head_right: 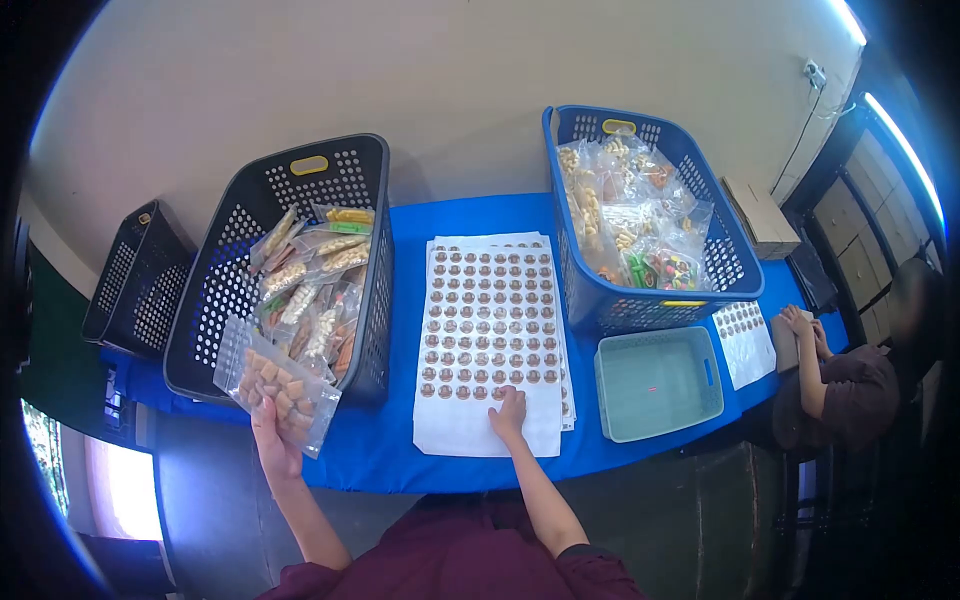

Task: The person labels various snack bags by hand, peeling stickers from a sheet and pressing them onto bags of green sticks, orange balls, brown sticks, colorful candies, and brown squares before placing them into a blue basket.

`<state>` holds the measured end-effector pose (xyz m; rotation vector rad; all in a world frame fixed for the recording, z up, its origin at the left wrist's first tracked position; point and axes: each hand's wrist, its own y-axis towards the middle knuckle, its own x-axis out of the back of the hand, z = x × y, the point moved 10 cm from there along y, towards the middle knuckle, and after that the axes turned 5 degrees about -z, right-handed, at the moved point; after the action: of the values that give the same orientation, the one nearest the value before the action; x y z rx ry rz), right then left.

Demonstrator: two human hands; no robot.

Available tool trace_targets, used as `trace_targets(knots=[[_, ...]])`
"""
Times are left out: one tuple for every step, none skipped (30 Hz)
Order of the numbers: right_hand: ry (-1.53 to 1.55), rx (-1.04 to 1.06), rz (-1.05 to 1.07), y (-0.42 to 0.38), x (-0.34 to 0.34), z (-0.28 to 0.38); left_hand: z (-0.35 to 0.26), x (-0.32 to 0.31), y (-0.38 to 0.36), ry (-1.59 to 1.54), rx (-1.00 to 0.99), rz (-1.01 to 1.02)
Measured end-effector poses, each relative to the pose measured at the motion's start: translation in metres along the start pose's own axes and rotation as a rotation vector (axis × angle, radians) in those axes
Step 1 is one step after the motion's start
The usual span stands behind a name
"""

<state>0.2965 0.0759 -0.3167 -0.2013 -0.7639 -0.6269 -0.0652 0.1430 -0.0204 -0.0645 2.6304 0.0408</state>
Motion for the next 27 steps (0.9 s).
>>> trace_targets(knots=[[0.022, 0.005, 0.012, 0.002, -0.002, -0.002, -0.002, 0.0, 0.0, -0.02, -0.018, -0.011], [0.045, 0.006, 0.027, 0.003, -0.005, -0.005, -0.001, 0.003, 0.0, -0.02, -0.031, -0.018], [0.095, -0.014, 0.06, 0.007, -0.013, -0.017, 0.002, 0.008, 0.0, -0.019, -0.042, -0.027], [0.145, -0.037, 0.093, 0.012, -0.02, -0.03, 0.004, 0.012, 0.0, -0.017, -0.052, -0.035], [0.195, -0.058, 0.122, 0.016, -0.024, -0.033, 0.005, 0.015, 0.0, -0.02, -0.068, -0.043], [0.29, -0.1, 0.116, 0.015, -0.025, -0.037, 0.006, 0.016, -0.001, -0.024, -0.082, -0.049], [0.382, -0.142, 0.109, 0.014, -0.021, -0.037, 0.006, 0.018, -0.002, -0.028, -0.095, -0.056], [0.473, -0.181, 0.1, 0.013, -0.016, -0.036, 0.008, 0.019, -0.002, -0.028, -0.092, -0.054], [0.386, -0.127, 0.059, 0.01, -0.01, -0.031, 0.009, 0.02, -0.002, -0.029, -0.09, -0.052], [0.336, -0.083, 0.048, 0.009, -0.007, -0.025, 0.009, 0.02, -0.002, -0.031, -0.09, -0.05], [0.288, -0.039, 0.036, 0.006, -0.005, -0.018, 0.009, 0.019, -0.002, -0.029, -0.089, -0.046], [0.242, 0.005, 0.023, 0.004, -0.001, -0.011, 0.008, 0.017, -0.003, -0.027, -0.09, -0.042], [0.207, 0.041, 0.072, -0.001, -0.001, -0.006, 0.007, 0.015, -0.003, -0.024, -0.091, -0.037], [0.163, 0.109, 0.05, -0.006, 0.004, 0.002, 0.007, 0.016, -0.003, -0.02, -0.091, -0.046], [0.118, 0.178, 0.027, -0.012, 0.009, 0.01, 0.008, 0.016, -0.004, -0.016, -0.091, -0.057], [0.073, 0.248, 0.004, -0.016, 0.013, 0.018, 0.008, 0.016, -0.004, -0.013, -0.092, -0.067], [0.038, 0.276, 0.032, -0.02, 0.013, 0.022, 0.008, 0.015, -0.004, -0.019, -0.102, -0.064], [0.002, 0.301, 0.06, -0.026, 0.015, 0.028, 0.008, 0.014, -0.004, -0.022, -0.109, -0.061], [-0.034, 0.322, 0.09, -0.033, 0.015, 0.032, 0.007, 0.015, -0.004, -0.023, -0.113, -0.058], [-0.009, 0.333, 0.085, -0.035, 0.017, 0.032, 0.008, 0.015, -0.004, -0.018, -0.115, -0.057], [0.015, 0.342, 0.08, -0.038, 0.02, 0.032, 0.008, 0.016, -0.004, -0.013, -0.115, -0.056], [0.038, 0.354, 0.074, -0.041, 0.022, 0.032, 0.009, 0.017, -0.004, -0.008, -0.118, -0.056], [0.053, 0.353, 0.089, -0.042, 0.022, 0.032, 0.01, 0.019, -0.003, -0.003, -0.118, -0.058], [0.068, 0.355, 0.102, -0.043, 0.022, 0.031, 0.011, 0.02, -0.002, 0.001, -0.12, -0.059], [0.083, 0.354, 0.117, -0.046, 0.021, 0.03, 0.011, 0.021, -0.002, 0.007, -0.12, -0.061], [0.08, 0.362, 0.122, -0.049, 0.021, 0.029, 0.01, 0.019, -0.002, 0.006, -0.121, -0.059], [0.077, 0.369, 0.127, -0.051, 0.022, 0.03, 0.008, 0.016, -0.003, 0.006, -0.122, -0.057]])
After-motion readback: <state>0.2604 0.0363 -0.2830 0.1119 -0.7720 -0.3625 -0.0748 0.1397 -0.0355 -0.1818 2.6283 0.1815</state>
